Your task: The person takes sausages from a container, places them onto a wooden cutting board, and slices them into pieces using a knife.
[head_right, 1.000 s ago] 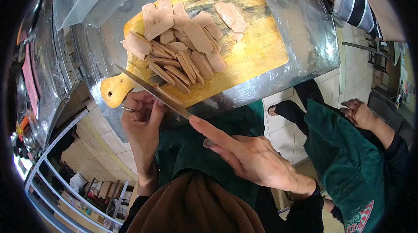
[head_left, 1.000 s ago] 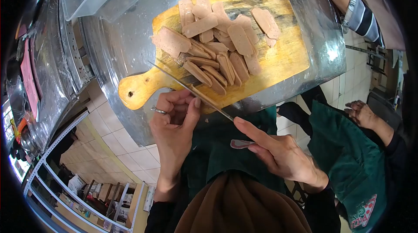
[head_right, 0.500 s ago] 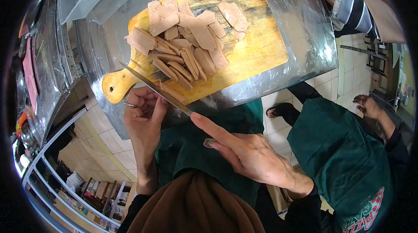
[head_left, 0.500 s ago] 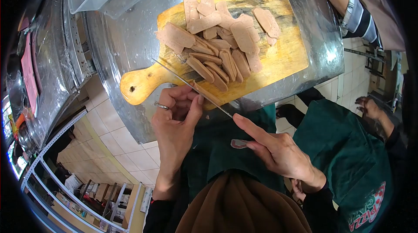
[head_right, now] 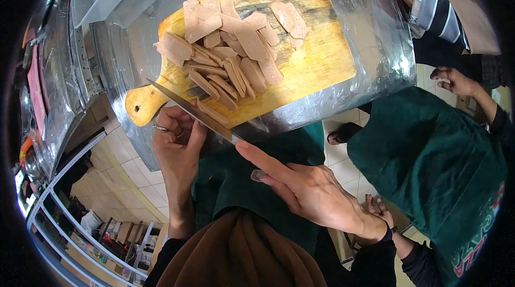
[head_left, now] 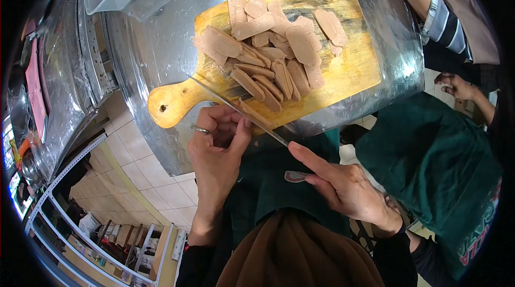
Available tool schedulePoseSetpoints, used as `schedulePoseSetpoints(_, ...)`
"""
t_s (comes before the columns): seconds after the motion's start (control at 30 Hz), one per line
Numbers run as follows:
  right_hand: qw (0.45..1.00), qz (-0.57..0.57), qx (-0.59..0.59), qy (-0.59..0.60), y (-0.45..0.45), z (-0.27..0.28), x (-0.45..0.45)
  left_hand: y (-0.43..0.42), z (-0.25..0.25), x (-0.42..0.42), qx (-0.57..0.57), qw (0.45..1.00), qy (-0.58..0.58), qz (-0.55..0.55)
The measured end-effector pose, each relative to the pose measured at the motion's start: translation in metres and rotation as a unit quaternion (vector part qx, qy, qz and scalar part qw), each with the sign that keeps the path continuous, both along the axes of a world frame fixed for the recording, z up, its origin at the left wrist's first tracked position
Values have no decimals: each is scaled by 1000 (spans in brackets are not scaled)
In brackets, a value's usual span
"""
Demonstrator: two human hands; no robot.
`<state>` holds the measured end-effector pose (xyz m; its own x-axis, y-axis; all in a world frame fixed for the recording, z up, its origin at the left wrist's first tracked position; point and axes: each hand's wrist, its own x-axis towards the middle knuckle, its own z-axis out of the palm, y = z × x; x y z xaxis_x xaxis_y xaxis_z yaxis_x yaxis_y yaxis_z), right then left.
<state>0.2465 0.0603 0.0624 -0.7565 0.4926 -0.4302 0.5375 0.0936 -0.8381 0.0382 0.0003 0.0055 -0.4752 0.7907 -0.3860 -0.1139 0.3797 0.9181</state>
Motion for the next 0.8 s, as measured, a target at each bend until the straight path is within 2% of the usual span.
schedulePoseSetpoints(0.13, 997, 10, -39, -62, 1, 5, -4, -1, -3, -1, 1, 1000, 17, -9)
schedulePoseSetpoints(0.8, 998, 5, -17, -63, 3, 7, -7, -1, -6, -2, 6, 1000, 23, -9)
